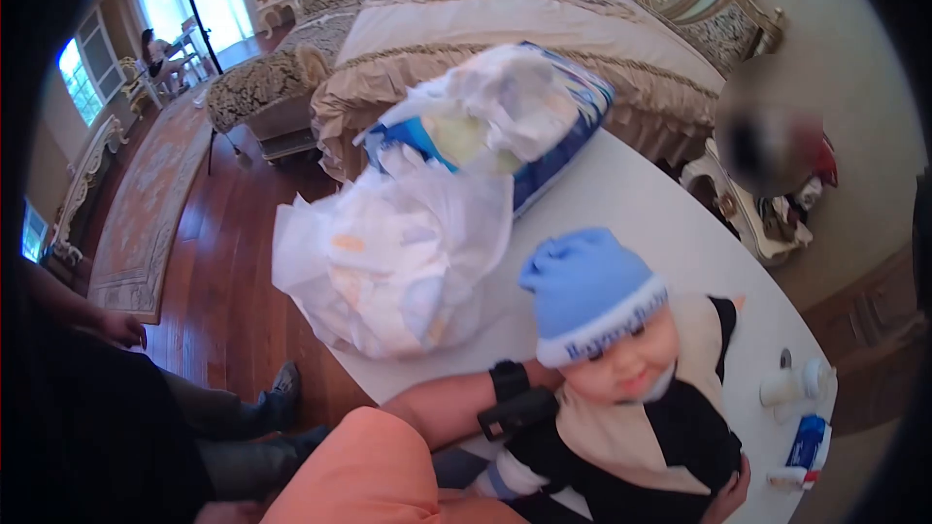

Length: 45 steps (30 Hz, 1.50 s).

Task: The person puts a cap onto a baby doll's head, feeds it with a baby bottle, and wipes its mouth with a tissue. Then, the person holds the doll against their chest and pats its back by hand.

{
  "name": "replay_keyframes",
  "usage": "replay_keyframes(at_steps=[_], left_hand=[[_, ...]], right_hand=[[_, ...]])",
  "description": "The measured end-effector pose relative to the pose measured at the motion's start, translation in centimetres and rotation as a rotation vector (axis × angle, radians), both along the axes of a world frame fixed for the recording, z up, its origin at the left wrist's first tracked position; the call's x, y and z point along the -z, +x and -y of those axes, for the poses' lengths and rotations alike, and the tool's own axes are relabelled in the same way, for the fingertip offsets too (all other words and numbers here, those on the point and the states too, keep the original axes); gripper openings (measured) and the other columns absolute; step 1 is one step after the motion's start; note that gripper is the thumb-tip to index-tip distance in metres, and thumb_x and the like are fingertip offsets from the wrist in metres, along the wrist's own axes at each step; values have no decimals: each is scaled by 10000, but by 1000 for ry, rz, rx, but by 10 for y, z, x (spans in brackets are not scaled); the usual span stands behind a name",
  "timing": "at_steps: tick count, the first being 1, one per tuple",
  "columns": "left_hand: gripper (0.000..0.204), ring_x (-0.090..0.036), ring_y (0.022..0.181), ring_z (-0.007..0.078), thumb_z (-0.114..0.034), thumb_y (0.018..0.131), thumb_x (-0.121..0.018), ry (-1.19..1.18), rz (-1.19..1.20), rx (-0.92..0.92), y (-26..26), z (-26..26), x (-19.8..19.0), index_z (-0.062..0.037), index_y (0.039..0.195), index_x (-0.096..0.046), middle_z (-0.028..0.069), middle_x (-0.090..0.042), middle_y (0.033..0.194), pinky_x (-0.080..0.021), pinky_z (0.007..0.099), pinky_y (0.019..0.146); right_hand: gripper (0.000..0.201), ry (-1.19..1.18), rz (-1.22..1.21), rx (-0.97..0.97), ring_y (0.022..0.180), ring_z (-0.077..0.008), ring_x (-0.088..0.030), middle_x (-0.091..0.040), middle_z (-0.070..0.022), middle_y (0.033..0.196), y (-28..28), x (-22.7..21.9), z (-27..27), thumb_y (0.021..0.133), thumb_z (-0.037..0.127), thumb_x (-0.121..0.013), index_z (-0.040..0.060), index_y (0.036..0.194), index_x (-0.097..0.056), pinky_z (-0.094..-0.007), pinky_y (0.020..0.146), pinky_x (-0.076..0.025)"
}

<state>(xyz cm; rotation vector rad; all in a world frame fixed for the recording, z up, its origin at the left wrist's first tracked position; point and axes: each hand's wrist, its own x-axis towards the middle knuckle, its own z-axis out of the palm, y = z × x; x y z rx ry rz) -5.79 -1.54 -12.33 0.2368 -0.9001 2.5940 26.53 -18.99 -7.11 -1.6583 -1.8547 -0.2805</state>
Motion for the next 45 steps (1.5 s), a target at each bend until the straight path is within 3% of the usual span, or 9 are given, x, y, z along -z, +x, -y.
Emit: replay_keyframes(at_steps=[1, 3, 5, 6, 11, 17, 30, 39, 45], left_hand=[[297, -493, 936, 113, -296, 887, -381, -2, 14, 11, 12, 8, -1, -84, 1076, -468, 53, -519, 994, -409, 243, 830], [295, -494, 933, 111, -295, 887, -381, -12, 45, 53, 48, 18, 5, -85, 1074, -469, 52, -520, 991, -409, 241, 829], [154, -465, 830, 48, -220, 896, -398, -41, 40, 125, 35, 38, -45, -115, 984, -468, 5, -474, 860, -387, 175, 745], [154, -465, 830, 48, -220, 896, -398, -51, 44, 154, 52, 39, -24, -115, 984, -468, 5, -474, 860, -387, 175, 745], [464, -402, 1151, 210, -141, 854, -512, -627, -879, 1236, -67, 56, 82, 15, 1250, -325, 154, -373, 1267, -362, 334, 969], [469, -392, 1159, 202, -146, 859, -505, -722, -1006, 1074, -71, 45, 83, -2, 1262, -312, 151, -366, 1271, -354, 322, 973], [448, -408, 1138, 204, -165, 862, -500, -692, -1046, 1230, -22, 71, 73, -6, 1246, -334, 147, -386, 1249, -365, 322, 957], [433, -421, 1123, 205, -179, 863, -496, -88, -1471, 1778, 229, 51, 6, -9, 1234, -351, 145, -401, 1232, -373, 323, 946], [424, -429, 1113, 206, -189, 864, -494, 101, -1545, 1902, 301, 77, -11, -11, 1226, -363, 143, -411, 1221, -378, 323, 939]], right_hand=[[310, -149, -241, 16, 1002, -262, -518, -547, -161, 1087, 23, 13, -5, 856, 118, -368, -48, 1079, -506, -325, 898, -371], [326, -208, -281, -17, 1039, -266, -502, -543, -149, 1097, 22, 12, -5, 835, 96, -365, -21, 1104, -508, -331, 907, -360], [326, -177, -245, -36, 1003, -276, -521, -560, -151, 1059, 11, 5, -5, 810, 48, -360, -16, 1089, -515, -330, 890, -374], [331, -174, -269, -11, 987, -265, -528, -565, -147, 1046, 8, 4, -6, 797, 18, -352, -7, 1078, -525, -322, 882, -379], [335, -175, -314, 5, 966, -249, -538, -572, -139, 1027, -2, 1, -9, 784, -19, -353, 5, 1061, -541, -307, 864, -388], [321, -123, -308, -12, 936, -225, -555, -589, -128, 992, -2, 6, -17, 783, -38, -359, 3, 1034, -555, -290, 842, -401], [291, -106, -336, 31, 906, -199, -562, -597, -120, 970, -6, 2, -20, 773, -8, -394, 0, 1003, -573, -275, 812, -412], [162, 237, -788, 330, 765, -124, -576, -612, -76, 820, 31, -15, 49, 788, 43, -495, -14, 915, -578, -230, 671, -452], [148, 276, -1045, 639, 655, -87, -538, -581, -32, 742, 117, -12, 88, 785, 28, -484, -7, 893, -581, -208, 606, -443]])
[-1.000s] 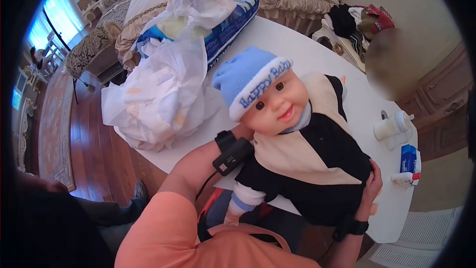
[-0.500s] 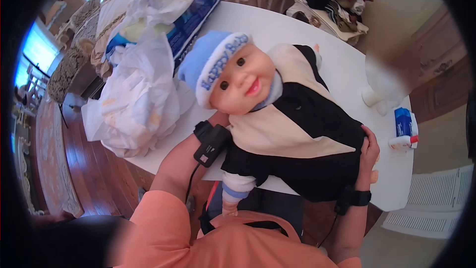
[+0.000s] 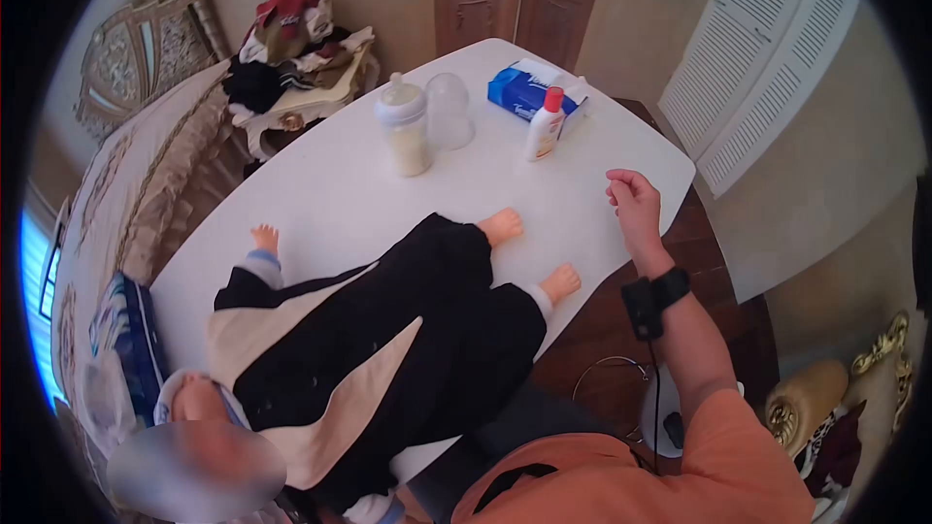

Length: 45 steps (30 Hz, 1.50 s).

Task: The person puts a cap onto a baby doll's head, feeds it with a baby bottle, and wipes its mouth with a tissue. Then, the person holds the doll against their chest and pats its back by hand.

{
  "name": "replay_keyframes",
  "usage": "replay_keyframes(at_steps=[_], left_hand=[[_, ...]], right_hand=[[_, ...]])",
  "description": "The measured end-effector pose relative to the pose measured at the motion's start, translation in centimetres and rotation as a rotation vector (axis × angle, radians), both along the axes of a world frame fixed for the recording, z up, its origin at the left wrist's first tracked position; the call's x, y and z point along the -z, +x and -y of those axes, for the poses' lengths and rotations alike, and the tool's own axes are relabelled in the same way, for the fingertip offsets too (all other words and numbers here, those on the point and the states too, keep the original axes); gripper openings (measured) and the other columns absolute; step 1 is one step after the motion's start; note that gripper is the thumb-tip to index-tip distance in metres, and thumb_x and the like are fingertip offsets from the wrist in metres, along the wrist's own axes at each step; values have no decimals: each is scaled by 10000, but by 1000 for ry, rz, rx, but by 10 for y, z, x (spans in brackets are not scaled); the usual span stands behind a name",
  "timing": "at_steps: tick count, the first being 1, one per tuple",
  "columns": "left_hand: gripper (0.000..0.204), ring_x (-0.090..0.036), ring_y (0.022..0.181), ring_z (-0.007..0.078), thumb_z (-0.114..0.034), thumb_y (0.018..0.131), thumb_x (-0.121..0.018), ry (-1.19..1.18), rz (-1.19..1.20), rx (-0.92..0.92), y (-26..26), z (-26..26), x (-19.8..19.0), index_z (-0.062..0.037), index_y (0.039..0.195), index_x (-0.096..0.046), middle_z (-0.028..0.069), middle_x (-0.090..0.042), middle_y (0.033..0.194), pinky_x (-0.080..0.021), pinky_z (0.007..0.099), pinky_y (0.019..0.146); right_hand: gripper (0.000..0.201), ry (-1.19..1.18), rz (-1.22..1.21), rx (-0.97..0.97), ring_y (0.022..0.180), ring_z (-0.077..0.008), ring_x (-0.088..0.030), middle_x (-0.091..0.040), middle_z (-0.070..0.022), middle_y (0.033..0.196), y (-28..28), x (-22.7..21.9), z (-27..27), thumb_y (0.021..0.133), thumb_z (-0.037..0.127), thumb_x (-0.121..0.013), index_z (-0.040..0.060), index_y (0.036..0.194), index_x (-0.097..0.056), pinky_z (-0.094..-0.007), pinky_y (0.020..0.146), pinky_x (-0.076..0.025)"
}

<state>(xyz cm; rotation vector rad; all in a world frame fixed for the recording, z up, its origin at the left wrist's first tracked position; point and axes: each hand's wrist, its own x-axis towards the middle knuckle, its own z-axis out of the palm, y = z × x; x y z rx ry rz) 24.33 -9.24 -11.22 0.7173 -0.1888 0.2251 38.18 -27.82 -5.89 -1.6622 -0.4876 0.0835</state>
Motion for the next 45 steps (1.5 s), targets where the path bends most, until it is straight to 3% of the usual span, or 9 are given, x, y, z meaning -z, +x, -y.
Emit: replay_keyframes(at_steps=[14, 21, 24, 30, 34, 37, 38, 41, 45], left_hand=[[405, -448, 1089, 207, -211, 867, -488, 165, 14, 82, 81, -18, -51, -15, 1207, -389, 139, -434, 1195, -390, 323, 921], [396, -457, 1077, 208, -222, 868, -485, 406, 174, -272, 32, -130, -170, -18, 1197, -402, 137, -445, 1182, -397, 324, 912], [393, -462, 1072, 209, -227, 869, -484, 441, 195, -354, 20, -143, -190, -18, 1193, -408, 136, -450, 1177, -399, 324, 908], [387, -470, 1062, 209, -236, 870, -482, 419, 219, -425, 7, -143, -193, -20, 1185, -419, 134, -460, 1166, -405, 324, 901], [384, -475, 1055, 210, -243, 871, -480, 318, 196, -571, -49, -142, -160, -22, 1180, -427, 133, -467, 1158, -408, 324, 896], [382, -479, 1050, 210, -248, 871, -479, 145, 79, -830, -155, -120, -86, -23, 1176, -432, 132, -472, 1153, -411, 324, 892], [381, -481, 1048, 210, -249, 871, -479, 74, 33, -929, -192, -103, -57, -23, 1174, -434, 132, -474, 1151, -412, 324, 891], [379, -485, 1043, 211, -254, 872, -477, -90, -93, -1149, -280, -42, 3, -24, 1170, -440, 131, -479, 1145, -414, 325, 887], [376, -490, 1036, 211, -260, 872, -476, -193, -159, -1221, -313, 0, 30, -25, 1165, -447, 130, -485, 1138, -418, 325, 882]], right_hand=[[215, -406, 438, 307, 894, -301, -551, -583, -148, 956, 149, 26, -88, 716, 81, -505, 60, 905, -606, -363, 799, -434], [443, -744, 576, 10, 1038, -310, -486, -491, -115, 1167, 186, 31, -94, 739, 9, -434, 108, 1171, -452, -383, 885, -393], [220, -1013, 682, -17, 869, -306, -560, -563, -143, 976, 192, 27, -100, 741, 119, -504, 107, 940, -599, -406, 765, -449], [128, -806, 488, 38, 785, -320, -563, -558, -168, 914, 170, 20, -86, 709, 152, -543, 38, 720, -599, -392, 721, -452], [88, -623, 751, 273, 743, -342, -535, -543, -177, 737, 183, 56, -63, 704, 91, -532, 27, 647, -551, -409, 676, -438], [82, -430, 440, 122, 615, -160, -504, -537, -61, 657, 245, 96, -20, 742, 98, -531, 18, 726, -540, -304, 567, -428], [112, -259, 12, 67, 604, -116, -505, -543, -34, 686, 196, 53, -15, 777, 144, -553, 32, 770, -551, -252, 500, -413], [116, -92, 86, -35, 618, -67, -488, -537, 5, 773, 138, 13, -18, 809, 147, -543, 61, 887, -544, -186, 489, -383], [305, 14, 195, -440, 745, -36, -496, -548, -2, 945, -53, -75, -65, 820, 88, -508, 57, 1123, -499, -142, 550, -367]])
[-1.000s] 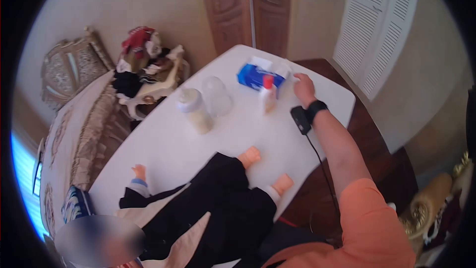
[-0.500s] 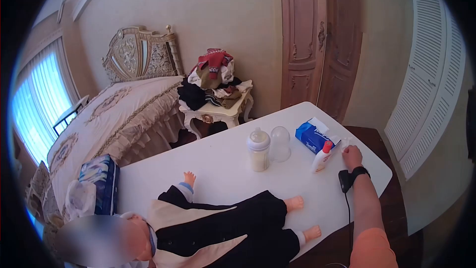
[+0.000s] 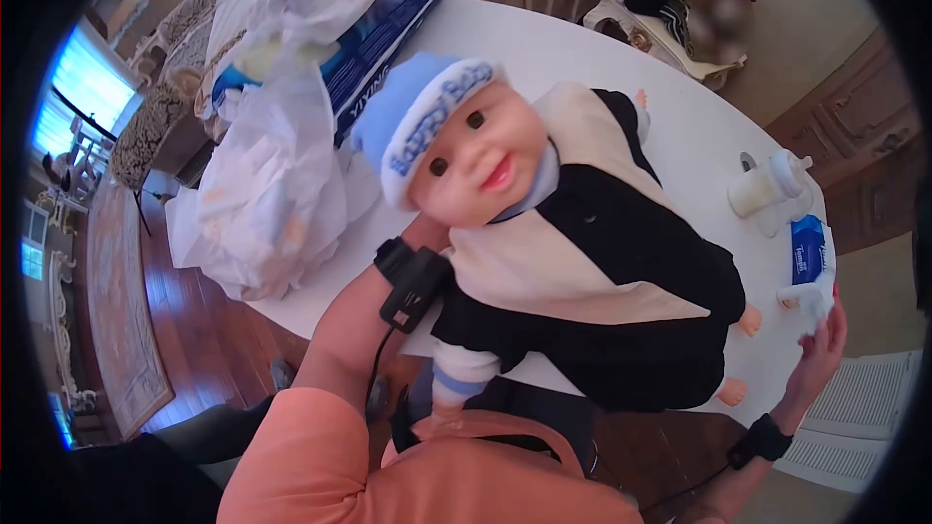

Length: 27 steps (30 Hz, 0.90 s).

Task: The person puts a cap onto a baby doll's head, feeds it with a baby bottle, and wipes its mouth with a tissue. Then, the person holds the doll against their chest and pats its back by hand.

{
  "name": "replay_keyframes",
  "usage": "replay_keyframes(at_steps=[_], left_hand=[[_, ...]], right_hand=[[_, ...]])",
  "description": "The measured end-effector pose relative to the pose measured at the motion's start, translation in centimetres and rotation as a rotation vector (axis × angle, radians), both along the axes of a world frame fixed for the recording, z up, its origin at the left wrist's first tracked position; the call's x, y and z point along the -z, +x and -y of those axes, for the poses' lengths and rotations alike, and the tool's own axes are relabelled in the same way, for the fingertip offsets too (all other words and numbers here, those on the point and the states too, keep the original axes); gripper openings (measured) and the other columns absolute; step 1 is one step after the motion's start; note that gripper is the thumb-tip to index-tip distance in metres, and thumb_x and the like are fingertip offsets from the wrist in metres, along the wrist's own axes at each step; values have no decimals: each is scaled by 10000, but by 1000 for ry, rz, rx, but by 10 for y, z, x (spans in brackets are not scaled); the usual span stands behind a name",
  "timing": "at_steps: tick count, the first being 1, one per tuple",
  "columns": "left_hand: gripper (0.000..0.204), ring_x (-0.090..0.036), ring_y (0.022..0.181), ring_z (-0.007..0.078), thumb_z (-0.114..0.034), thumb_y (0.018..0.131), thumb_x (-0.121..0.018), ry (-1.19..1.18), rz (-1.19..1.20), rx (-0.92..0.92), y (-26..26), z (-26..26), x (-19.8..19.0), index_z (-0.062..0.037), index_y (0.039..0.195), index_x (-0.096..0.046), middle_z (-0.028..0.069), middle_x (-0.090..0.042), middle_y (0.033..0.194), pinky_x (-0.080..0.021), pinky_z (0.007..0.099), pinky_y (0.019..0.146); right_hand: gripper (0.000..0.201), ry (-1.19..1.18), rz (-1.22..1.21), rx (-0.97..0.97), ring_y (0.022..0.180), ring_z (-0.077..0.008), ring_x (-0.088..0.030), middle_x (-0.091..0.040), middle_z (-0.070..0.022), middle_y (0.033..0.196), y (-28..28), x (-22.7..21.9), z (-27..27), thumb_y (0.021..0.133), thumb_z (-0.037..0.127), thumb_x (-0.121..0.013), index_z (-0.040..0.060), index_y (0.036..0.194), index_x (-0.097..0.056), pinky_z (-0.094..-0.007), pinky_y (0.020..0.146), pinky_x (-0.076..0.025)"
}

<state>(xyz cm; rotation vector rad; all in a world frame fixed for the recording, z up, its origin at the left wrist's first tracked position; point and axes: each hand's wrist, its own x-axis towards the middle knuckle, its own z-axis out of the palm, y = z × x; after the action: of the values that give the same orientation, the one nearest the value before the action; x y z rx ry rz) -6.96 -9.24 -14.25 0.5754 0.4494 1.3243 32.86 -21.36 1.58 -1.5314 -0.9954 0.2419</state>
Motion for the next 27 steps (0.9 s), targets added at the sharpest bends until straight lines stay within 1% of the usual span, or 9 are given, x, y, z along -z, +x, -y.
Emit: replay_keyframes(at_steps=[3, 6, 8, 11, 13, 20, 23, 25, 27], left_hand=[[375, -494, 1031, 212, -265, 873, -474, 4, 18, -15, -7, 6, -1, -26, 1161, -453, 129, -490, 1132, -420, 325, 878], [373, -498, 1026, 212, -270, 874, -473, 25, 22, -35, -16, 6, -9, -27, 1157, -458, 128, -495, 1127, -423, 325, 874], [373, -501, 1023, 212, -273, 874, -472, 27, 21, -41, -20, 9, -11, -28, 1154, -462, 127, -499, 1123, -425, 325, 872], [372, -505, 1018, 213, -278, 874, -471, 39, 9, -57, -30, 11, -19, -29, 1150, -468, 127, -504, 1117, -428, 325, 868], [371, -508, 1014, 213, -281, 875, -470, 52, 1, -57, -33, 7, -24, -29, 1148, -472, 126, -507, 1114, -429, 325, 866], [370, -518, 1002, 214, -292, 876, -468, 101, -7, -74, -33, -5, -40, -32, 1138, -485, 124, -519, 1101, -436, 325, 857], [370, -522, 997, 214, -297, 877, -466, 117, -13, -90, -34, -6, -44, -33, 1134, -490, 123, -524, 1095, -438, 326, 853], [370, -524, 994, 214, -300, 877, -466, 120, -12, -97, -33, -6, -45, -33, 1131, -494, 123, -527, 1091, -440, 326, 850], [370, -527, 990, 215, -303, 877, -465, 130, -12, -105, -32, -10, -49, -34, 1129, -498, 122, -530, 1088, -442, 326, 848]], right_hand=[[358, -76, 124, -381, 822, -69, -527, -532, -66, 1094, -80, -16, -24, 779, -11, -483, 12, 1137, -493, -170, 606, -410], [306, 96, 146, -848, 688, -62, -503, -538, -29, 878, -188, -32, -47, 717, -34, -570, -4, 1020, -547, -169, 546, -417], [271, 106, 514, -918, 595, -89, -512, -542, -64, 852, -234, -38, -53, 682, -14, -619, 29, 947, -585, -182, 503, -423], [268, 188, 662, -1031, 627, -217, -561, -526, -96, 841, -281, -23, -63, 651, 21, -631, 49, 911, -571, -298, 536, -465], [275, 294, 710, -978, 654, -227, -563, -526, -87, 871, -290, -11, -74, 645, 20, -628, 59, 910, -566, -298, 567, -467], [214, 328, 676, -803, 661, -243, -560, -531, -85, 876, -296, -14, -90, 655, 20, -610, 54, 859, -556, -294, 576, -465], [178, 209, 615, -787, 650, -213, -562, -540, -85, 846, -290, -11, -99, 666, 8, -586, 38, 837, -548, -279, 576, -462], [163, -80, 182, -818, 645, -189, -559, -544, -86, 823, -283, -10, -102, 677, -5, -556, 22, 838, -544, -273, 581, -454], [164, -27, 122, -808, 663, -187, -558, -545, -79, 795, -283, -14, -99, 680, -19, -534, 10, 841, -539, -273, 592, -447]])
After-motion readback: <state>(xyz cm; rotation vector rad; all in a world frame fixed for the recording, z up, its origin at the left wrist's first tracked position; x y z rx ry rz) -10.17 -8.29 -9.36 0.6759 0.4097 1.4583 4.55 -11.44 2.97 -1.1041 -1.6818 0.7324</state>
